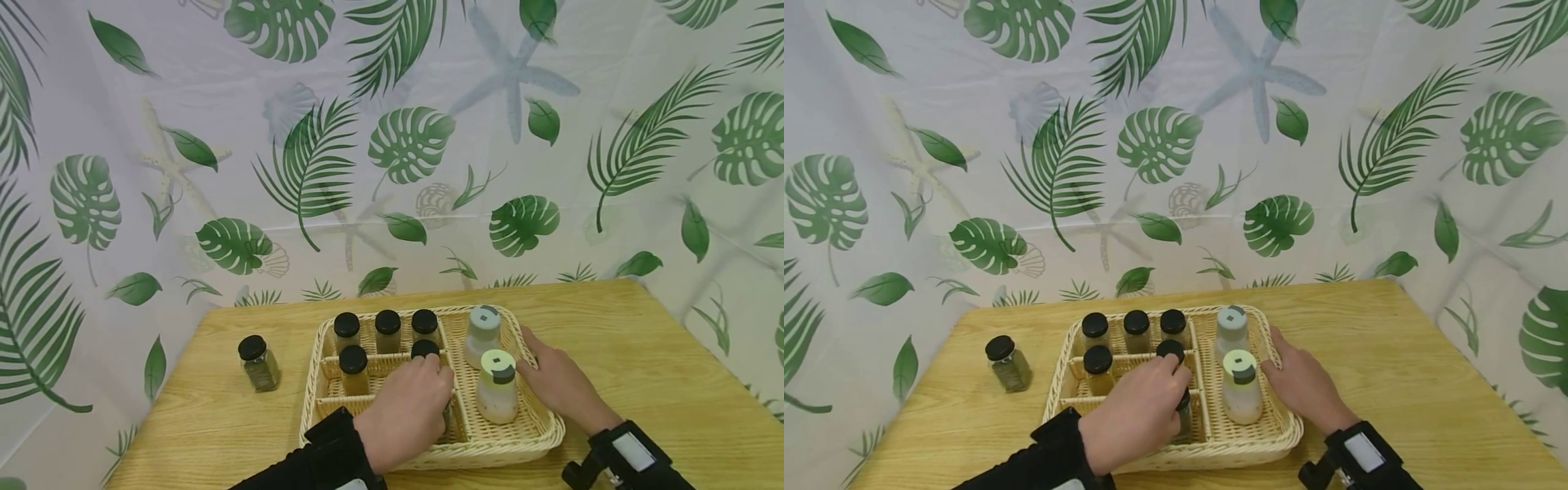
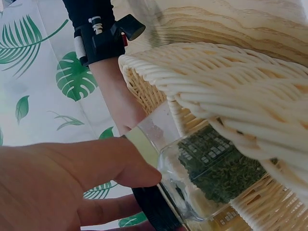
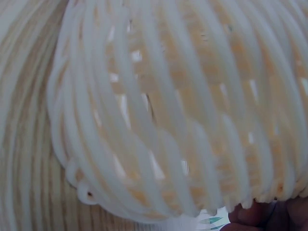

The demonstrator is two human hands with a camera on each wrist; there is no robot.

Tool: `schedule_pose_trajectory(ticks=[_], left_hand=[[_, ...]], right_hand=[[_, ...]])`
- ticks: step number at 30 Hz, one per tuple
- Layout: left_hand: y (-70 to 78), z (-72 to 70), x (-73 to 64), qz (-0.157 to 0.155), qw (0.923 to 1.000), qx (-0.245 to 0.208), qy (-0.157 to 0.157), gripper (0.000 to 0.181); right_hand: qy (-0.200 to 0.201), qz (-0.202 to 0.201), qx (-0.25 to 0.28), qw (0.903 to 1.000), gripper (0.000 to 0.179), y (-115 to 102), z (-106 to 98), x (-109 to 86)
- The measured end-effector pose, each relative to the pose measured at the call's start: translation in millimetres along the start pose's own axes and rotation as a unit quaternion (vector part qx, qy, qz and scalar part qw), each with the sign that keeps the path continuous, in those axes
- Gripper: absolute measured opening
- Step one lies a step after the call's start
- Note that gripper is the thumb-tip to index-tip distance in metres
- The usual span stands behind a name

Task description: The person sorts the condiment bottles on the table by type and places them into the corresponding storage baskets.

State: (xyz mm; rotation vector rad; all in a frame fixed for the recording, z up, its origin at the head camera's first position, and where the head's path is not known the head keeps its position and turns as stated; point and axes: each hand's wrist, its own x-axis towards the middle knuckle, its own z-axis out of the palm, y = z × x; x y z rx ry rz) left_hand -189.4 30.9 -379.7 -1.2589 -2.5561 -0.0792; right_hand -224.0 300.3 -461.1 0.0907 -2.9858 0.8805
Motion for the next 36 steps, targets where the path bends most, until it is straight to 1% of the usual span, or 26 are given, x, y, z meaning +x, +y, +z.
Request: schedule_pose_trajectory(ticks=[8,13,16,21,23,30,33,36], left_hand=[[-0.2,0.3,-1.3,-0.004,1.0,-0.003,0.004,0.017],[-1.7,1.7,-3.3,-0.001,1.0,0.006,0.007,0.018],[-3.8,-0.3,-5.4,-0.01,0.9999,0.001,0.009,0.018],[-8.9,-6.6,-10.4,-0.034,0.9989,-0.03,0.014,0.015],[-11.4,-8.7,-13.2,-0.038,0.9984,-0.033,0.024,0.015],[-21.8,-16.1,-28.3,-0.052,0.9948,-0.012,0.087,0.025],[-29.0,-20.3,-36.1,-0.061,0.992,-0.009,0.11,0.026],[-38.9,-25.6,-42.8,-0.077,0.988,-0.019,0.133,0.025]], right_hand=[[0.0,-0.002,-0.011,0.9999,0.065,2.0,0.8,0.8],[0.0,-0.003,-0.012,0.9999,0.065,3.2,0.2,1.0],[0.001,-0.005,-0.013,0.9999,0.065,3.0,0.0,0.8],[-0.001,-0.006,-0.011,0.9999,0.065,2.8,0.5,0.0],[0.0,-0.005,-0.008,1.0,0.065,2.6,0.4,-0.2],[-0.005,-0.002,-0.007,1.0,0.065,1.7,0.7,0.7],[-0.01,0.001,-0.008,0.9999,0.065,1.3,1.2,1.5],[-0.01,0.003,-0.007,0.9999,0.065,0.9,1.4,2.2]])
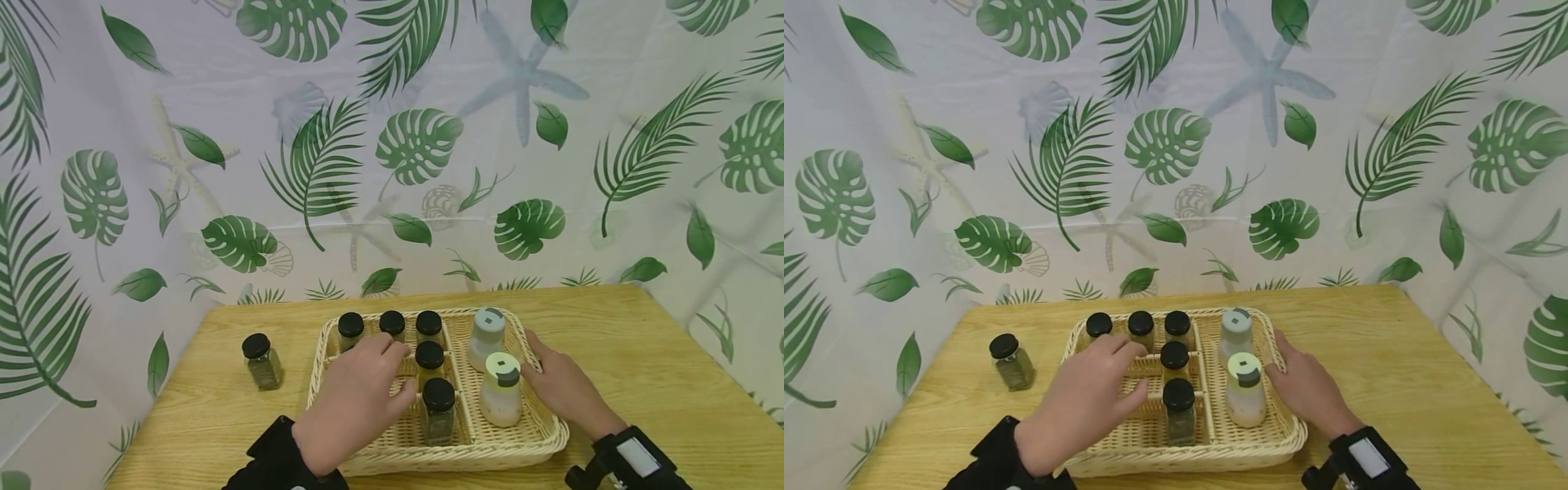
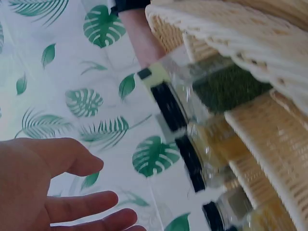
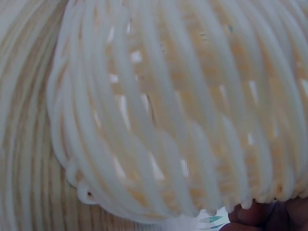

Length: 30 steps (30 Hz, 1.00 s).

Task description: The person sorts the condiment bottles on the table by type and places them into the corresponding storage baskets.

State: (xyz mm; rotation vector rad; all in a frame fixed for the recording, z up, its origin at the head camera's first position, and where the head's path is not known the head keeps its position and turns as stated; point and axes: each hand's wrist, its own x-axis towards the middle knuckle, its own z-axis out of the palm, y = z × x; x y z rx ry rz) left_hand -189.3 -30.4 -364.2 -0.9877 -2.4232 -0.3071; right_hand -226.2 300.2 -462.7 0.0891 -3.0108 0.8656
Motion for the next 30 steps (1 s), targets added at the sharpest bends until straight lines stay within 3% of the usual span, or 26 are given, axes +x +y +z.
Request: schedule_pose_trajectory(ticks=[6,13,22,30], left_hand=[[-28.6,-13.3,-7.3,-0.075,0.9971,-0.001,0.015,0.023],[-68.4,-20.6,-20.8,-0.158,0.9871,0.007,0.023,0.023],[-106.7,-22.8,-40.4,-0.205,0.9779,0.019,0.034,0.026],[-128.0,-18.7,-52.0,-0.24,0.9703,0.022,0.013,0.028]], right_hand=[[-0.003,0.0,0.002,1.0,0.065,-0.4,0.4,0.6],[0.0,-0.005,-0.009,0.9999,0.065,-1.4,-1.1,0.4],[0.001,-0.01,-0.019,0.9998,0.064,-2.8,-2.4,1.3],[-0.009,0.002,-0.018,0.9998,0.065,-4.1,-1.3,1.1]])
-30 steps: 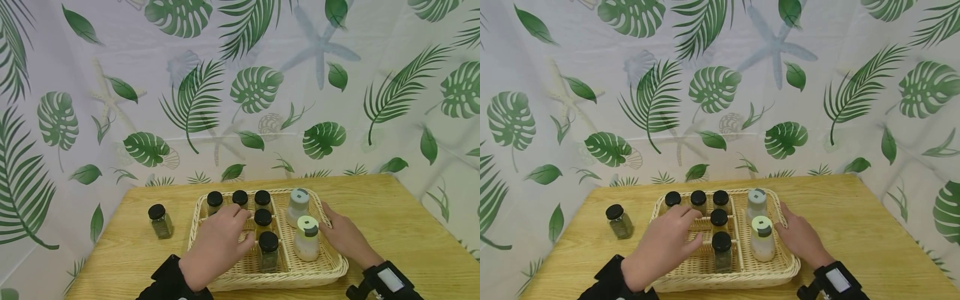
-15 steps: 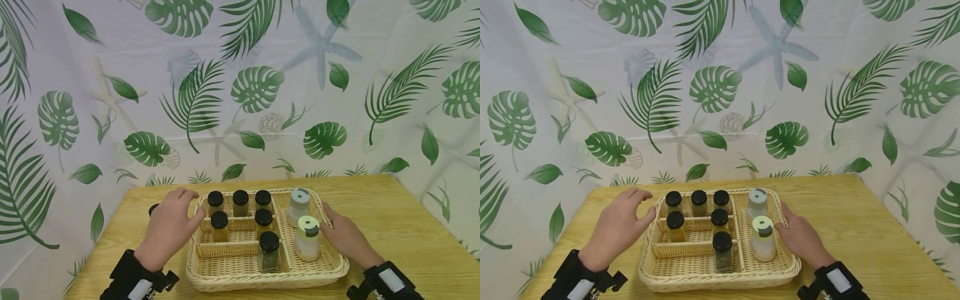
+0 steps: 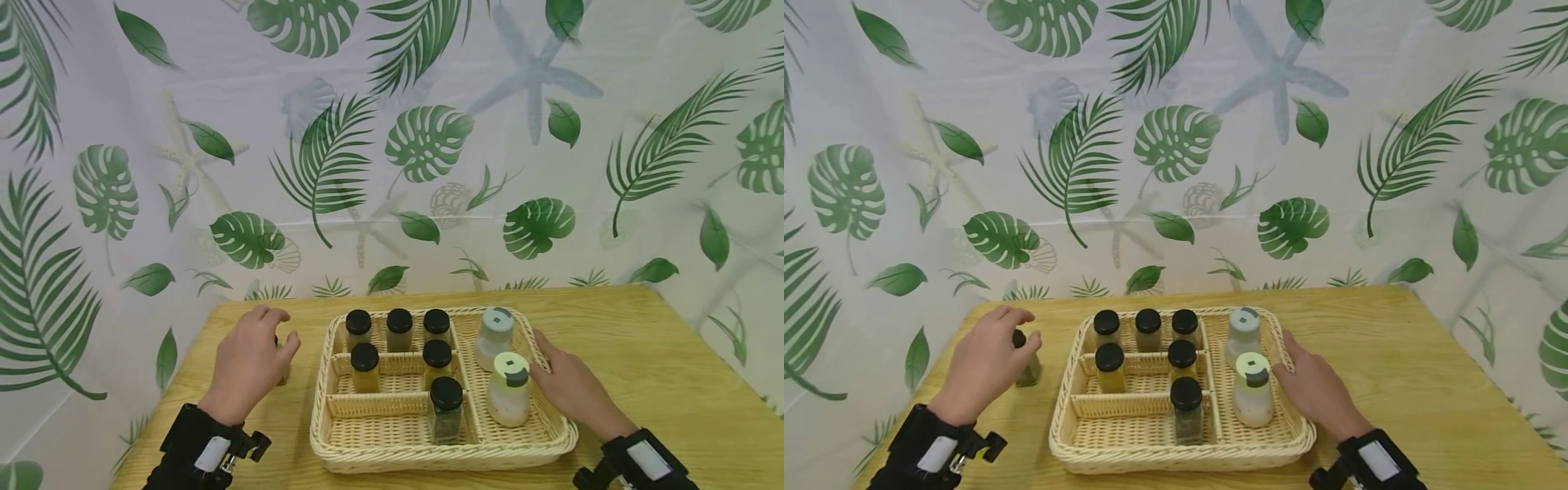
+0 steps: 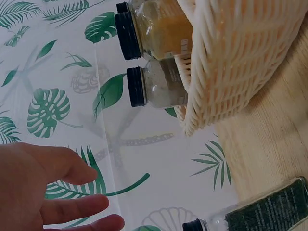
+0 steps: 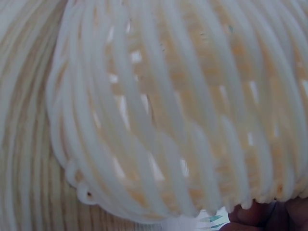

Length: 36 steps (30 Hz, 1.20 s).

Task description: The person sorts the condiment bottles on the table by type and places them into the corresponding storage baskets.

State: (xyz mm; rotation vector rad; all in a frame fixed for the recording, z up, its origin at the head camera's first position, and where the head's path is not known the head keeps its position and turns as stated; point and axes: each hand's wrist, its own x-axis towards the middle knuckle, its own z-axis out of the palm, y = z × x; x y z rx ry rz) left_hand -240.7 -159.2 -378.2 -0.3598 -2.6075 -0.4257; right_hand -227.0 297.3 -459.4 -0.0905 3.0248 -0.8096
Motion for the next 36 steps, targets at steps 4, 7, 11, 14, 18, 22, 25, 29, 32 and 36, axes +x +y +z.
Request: schedule_pose_trajectory(ticks=[4,7,11,14,18,22,25,29,32,36], left_hand=[[-7.1,6.0,0.6,-0.002,1.0,0.004,0.006,0.026],[-12.3,10.6,1.3,-0.003,0.9999,0.01,0.011,0.025],[-19.1,15.3,3.1,-0.011,0.9997,0.019,0.007,0.025],[-24.1,18.4,3.9,-0.015,0.9994,0.029,0.007,0.024],[-28.9,21.0,3.3,-0.025,0.9989,0.039,-0.004,0.025],[-32.1,22.0,2.7,-0.045,0.9975,0.046,-0.03,0.03],[-35.1,23.4,2.9,-0.058,0.9957,0.053,-0.048,0.031],[-38.8,25.9,3.2,-0.064,0.9945,0.055,-0.062,0.028],[-40.9,27.6,3.2,-0.063,0.9947,0.05,-0.065,0.027],[-43.0,29.2,1.8,-0.062,0.9951,0.04,-0.065,0.025]], right_hand=[[0.002,0.0,-0.001,1.0,0.065,1.7,-1.0,-1.3],[0.003,-0.002,0.001,1.0,0.065,2.8,-2.4,-2.3],[0.007,-0.009,0.004,0.9999,0.064,4.8,-3.4,-2.8],[0.009,-0.014,0.002,0.9999,0.064,6.0,-3.2,-2.6],[0.009,-0.017,0.005,0.9998,0.064,5.5,-3.5,-2.8],[0.006,-0.016,0.006,0.9998,0.064,4.6,-3.2,-2.3],[0.003,-0.012,0.004,0.9999,0.064,4.0,-2.5,-1.2],[0.005,-0.009,0.0,0.9999,0.064,2.8,-1.9,-0.1],[0.006,-0.01,-0.001,0.9999,0.064,2.4,-1.4,0.3],[-0.001,-0.008,0.005,1.0,0.065,3.1,0.5,1.4]])
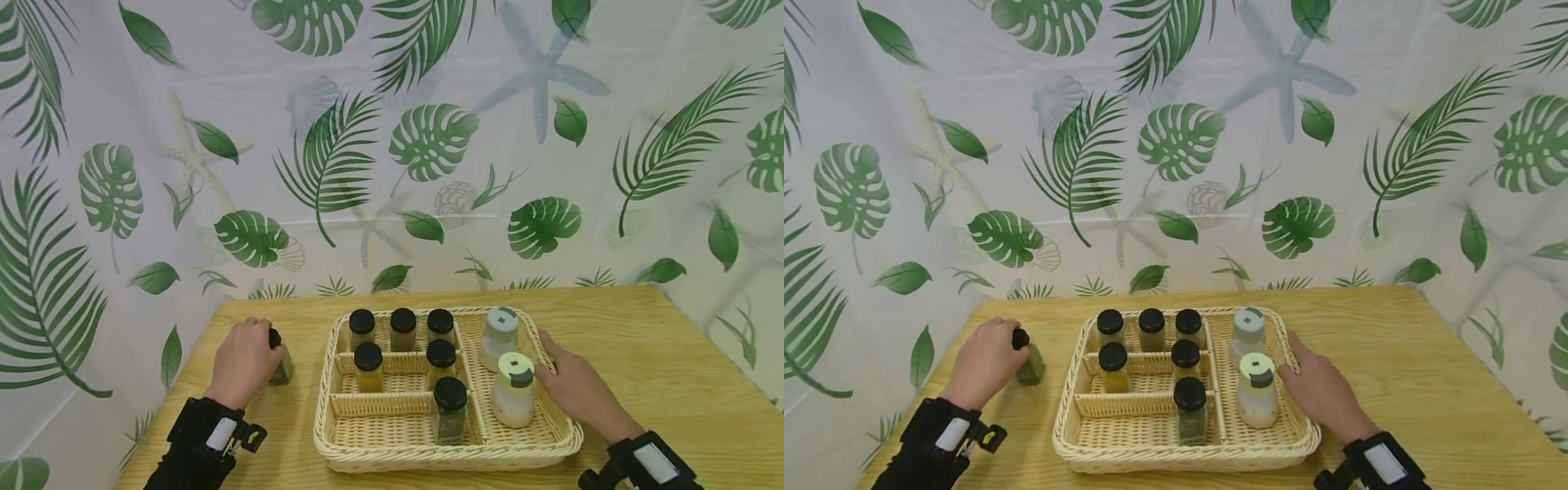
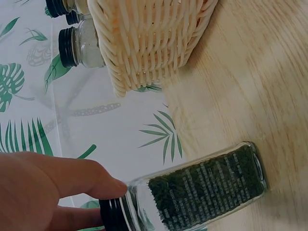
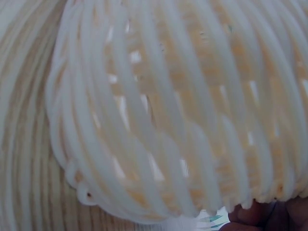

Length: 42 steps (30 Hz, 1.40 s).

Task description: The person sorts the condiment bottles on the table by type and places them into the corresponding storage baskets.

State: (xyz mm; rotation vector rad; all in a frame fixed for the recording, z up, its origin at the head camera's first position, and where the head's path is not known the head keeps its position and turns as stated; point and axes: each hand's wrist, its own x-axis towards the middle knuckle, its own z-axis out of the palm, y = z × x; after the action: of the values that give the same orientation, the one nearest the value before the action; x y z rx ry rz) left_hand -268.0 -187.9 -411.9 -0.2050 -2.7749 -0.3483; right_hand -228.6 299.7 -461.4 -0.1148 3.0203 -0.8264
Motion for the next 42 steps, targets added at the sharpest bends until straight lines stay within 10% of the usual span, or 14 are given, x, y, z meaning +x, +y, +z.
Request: schedule_pose_trajectory(ticks=[20,42], left_hand=[[6.4,-8.7,-8.7,0.014,0.999,-0.029,0.03,0.024],[58.7,-68.0,-37.5,0.085,0.9944,-0.032,0.054,0.032]], right_hand=[[-0.005,0.012,0.002,0.9999,0.065,-0.9,-1.3,-0.4],[-0.002,0.008,-0.004,1.0,0.064,-2.6,-0.1,-1.0]])
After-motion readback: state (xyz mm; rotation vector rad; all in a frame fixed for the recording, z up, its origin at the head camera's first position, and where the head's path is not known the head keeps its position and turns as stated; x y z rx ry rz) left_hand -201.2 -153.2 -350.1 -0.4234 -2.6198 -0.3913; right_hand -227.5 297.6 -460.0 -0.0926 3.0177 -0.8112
